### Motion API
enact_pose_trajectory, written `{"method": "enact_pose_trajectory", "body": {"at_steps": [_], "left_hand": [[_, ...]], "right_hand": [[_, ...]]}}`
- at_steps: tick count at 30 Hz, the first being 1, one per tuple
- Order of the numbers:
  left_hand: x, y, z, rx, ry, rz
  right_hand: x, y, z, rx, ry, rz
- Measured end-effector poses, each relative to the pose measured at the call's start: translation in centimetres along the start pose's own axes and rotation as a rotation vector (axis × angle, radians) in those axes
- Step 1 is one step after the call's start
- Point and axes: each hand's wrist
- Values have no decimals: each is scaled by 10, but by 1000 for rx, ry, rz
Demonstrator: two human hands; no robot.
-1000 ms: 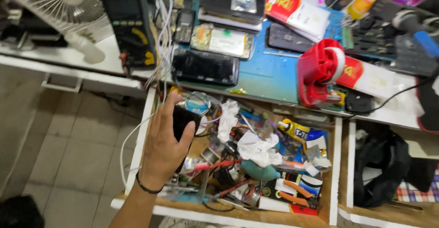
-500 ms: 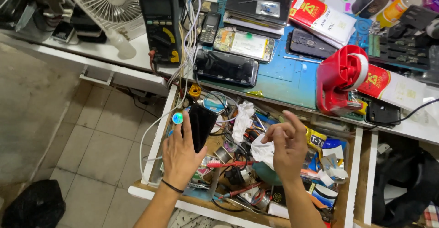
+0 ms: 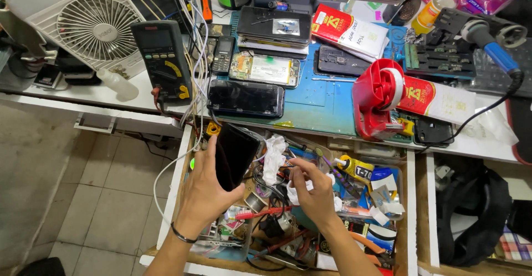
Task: The person writes on a notepad with a pen while referencing a mobile phone on a cluttered workbench, then picks up the phone.
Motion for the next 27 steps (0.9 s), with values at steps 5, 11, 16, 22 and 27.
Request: {"method": "enact_pose_trajectory", "body": {"at_steps": [5, 11, 16, 22, 27], "left_hand": [[-14, 3, 31, -34, -122, 185], [-16, 22, 49, -157, 37, -41], [3, 24, 3, -337, 118, -119], [31, 46, -42, -462, 398, -153], [52, 80, -45, -586, 405, -216]], "right_hand": [[6, -6, -1, -8, 22, -11], [5, 5, 2, -10, 17, 27], [5, 4, 15, -7, 10, 50], [-1, 4, 14, 161, 29, 109], [7, 0, 30, 374, 243, 342]]}}
Point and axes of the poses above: each hand's wrist, its own x-axis towards the middle knuckle, its own y-axis out of the palm, z = x × y, and after that the axes turned 11 degrees about -x, right-handed
